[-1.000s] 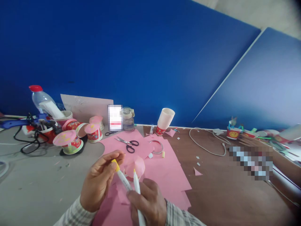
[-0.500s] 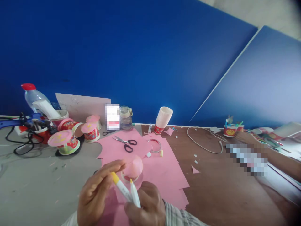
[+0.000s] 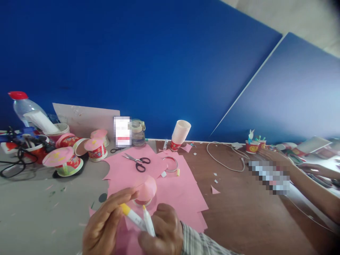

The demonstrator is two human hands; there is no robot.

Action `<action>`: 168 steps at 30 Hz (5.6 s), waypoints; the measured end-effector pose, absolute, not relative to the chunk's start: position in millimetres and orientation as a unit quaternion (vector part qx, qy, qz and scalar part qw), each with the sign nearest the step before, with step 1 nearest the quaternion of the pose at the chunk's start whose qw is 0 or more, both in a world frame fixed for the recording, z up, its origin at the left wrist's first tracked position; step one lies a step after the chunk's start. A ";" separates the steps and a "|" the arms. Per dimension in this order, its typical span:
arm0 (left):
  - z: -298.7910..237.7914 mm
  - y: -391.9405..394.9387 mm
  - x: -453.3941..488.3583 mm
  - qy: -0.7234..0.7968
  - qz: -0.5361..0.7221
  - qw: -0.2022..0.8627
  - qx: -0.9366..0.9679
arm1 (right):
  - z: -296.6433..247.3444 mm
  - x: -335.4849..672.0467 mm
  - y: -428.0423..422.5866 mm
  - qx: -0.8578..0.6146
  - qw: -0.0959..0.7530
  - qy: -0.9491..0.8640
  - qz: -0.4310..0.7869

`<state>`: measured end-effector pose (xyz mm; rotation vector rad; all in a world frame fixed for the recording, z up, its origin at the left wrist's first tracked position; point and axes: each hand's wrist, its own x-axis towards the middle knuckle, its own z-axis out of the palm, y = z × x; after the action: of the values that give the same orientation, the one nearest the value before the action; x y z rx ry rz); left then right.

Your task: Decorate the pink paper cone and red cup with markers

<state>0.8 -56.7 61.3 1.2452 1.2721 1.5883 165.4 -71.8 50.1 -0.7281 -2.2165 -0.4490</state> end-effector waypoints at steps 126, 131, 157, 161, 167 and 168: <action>-9.9 2.2 1.5 0.500 0.353 0.171 0.772 | -22.5 285.8 21.0 -0.677 0.265 -0.682 -0.077; -14.4 2.7 1.2 0.507 0.360 0.174 0.763 | -27.4 287.2 25.9 -0.693 0.272 -0.664 -0.067; -16.7 0.3 1.7 0.506 0.373 0.135 0.766 | 38.1 238.9 -2.0 -0.539 0.530 -0.639 0.145; -12.5 2.7 2.2 0.482 0.376 0.118 0.782 | 47.8 211.0 -18.5 -0.436 0.619 -0.587 0.287; -15.0 3.8 1.3 0.474 0.389 0.107 0.783 | 37.1 192.9 -38.8 -0.374 0.672 -0.550 0.327; -15.2 3.5 1.3 0.472 0.387 0.107 0.784 | 36.1 192.4 -41.7 -0.375 0.668 -0.552 0.328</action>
<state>1.3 3.5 -15.2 2.3085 1.3905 1.1404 192.4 -41.7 36.1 -0.8462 -1.2460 0.7390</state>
